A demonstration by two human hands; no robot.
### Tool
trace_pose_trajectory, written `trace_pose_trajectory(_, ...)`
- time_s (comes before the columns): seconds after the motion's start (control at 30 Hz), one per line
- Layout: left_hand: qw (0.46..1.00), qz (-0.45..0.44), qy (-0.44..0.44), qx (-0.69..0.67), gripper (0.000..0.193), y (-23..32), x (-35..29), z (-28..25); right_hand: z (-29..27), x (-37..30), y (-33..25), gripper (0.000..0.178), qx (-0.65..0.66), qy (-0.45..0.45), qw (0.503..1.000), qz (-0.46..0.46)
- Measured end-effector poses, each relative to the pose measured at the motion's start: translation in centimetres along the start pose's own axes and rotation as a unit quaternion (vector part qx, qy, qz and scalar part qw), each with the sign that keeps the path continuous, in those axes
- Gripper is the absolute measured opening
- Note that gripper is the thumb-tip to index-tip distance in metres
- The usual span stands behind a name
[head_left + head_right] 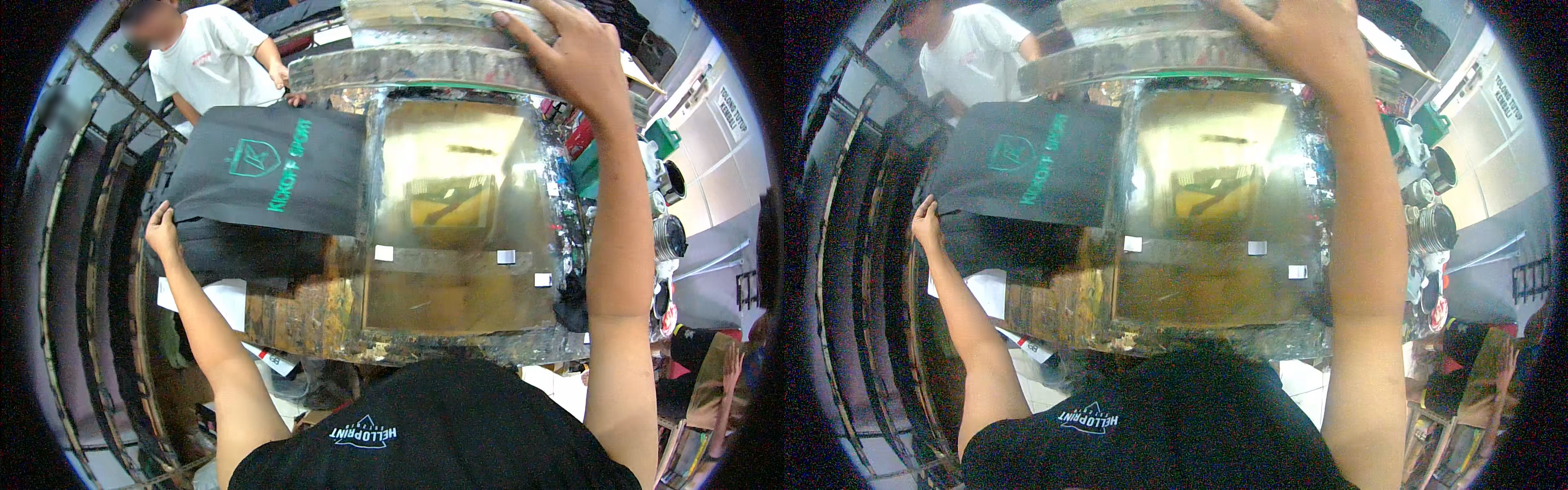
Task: The person prints logos onto black tote bags by positioning each bag on a flat surface, lowering a screen frame over it, and pulling a squeegee across the screen to apply green ink. They repeat this process for multiple bags, lifting the frame and stacking the finished items after each print.
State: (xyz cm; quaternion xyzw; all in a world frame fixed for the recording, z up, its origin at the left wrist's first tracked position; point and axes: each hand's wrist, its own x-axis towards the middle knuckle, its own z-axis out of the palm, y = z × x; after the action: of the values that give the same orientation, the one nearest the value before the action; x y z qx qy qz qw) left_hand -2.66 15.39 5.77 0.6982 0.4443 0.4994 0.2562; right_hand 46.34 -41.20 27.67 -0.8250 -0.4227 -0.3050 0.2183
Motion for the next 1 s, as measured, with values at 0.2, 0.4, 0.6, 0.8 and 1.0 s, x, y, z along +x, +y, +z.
trace_pose_trajectory(0.2, 0.904, 0.252, 0.199, 0.283, 0.038, 5.9, -10.3, 5.8, 0.2, -0.7, -0.1, 0.070, -0.042, 0.020, 0.999, 0.002)
trace_pose_trajectory(0.4, 0.868, 0.467, -0.109, 0.126, 0.014, 13.7, -23.5, 11.3, 0.3, -0.5, -1.3, 0.073, -0.031, 0.010, 0.999, -0.010)
trace_pose_trajectory(0.6, 0.895, 0.422, -0.133, 0.065, 0.011, 13.1, -26.2, 12.8, 2.5, -1.5, 2.9, 0.062, -0.092, 0.068, 0.989, -0.095)
trace_pose_trajectory(0.8, 0.899, 0.355, -0.171, 0.192, 0.039, 11.4, -25.4, 13.0, 2.6, -1.7, 2.8, 0.063, -0.114, 0.088, 0.986, -0.082)
trace_pose_trajectory(1.0, 0.819, 0.252, -0.216, 0.468, 0.074, 7.6, -23.6, 15.3, 2.8, -1.8, 2.8, 0.064, -0.103, 0.094, 0.986, -0.092)
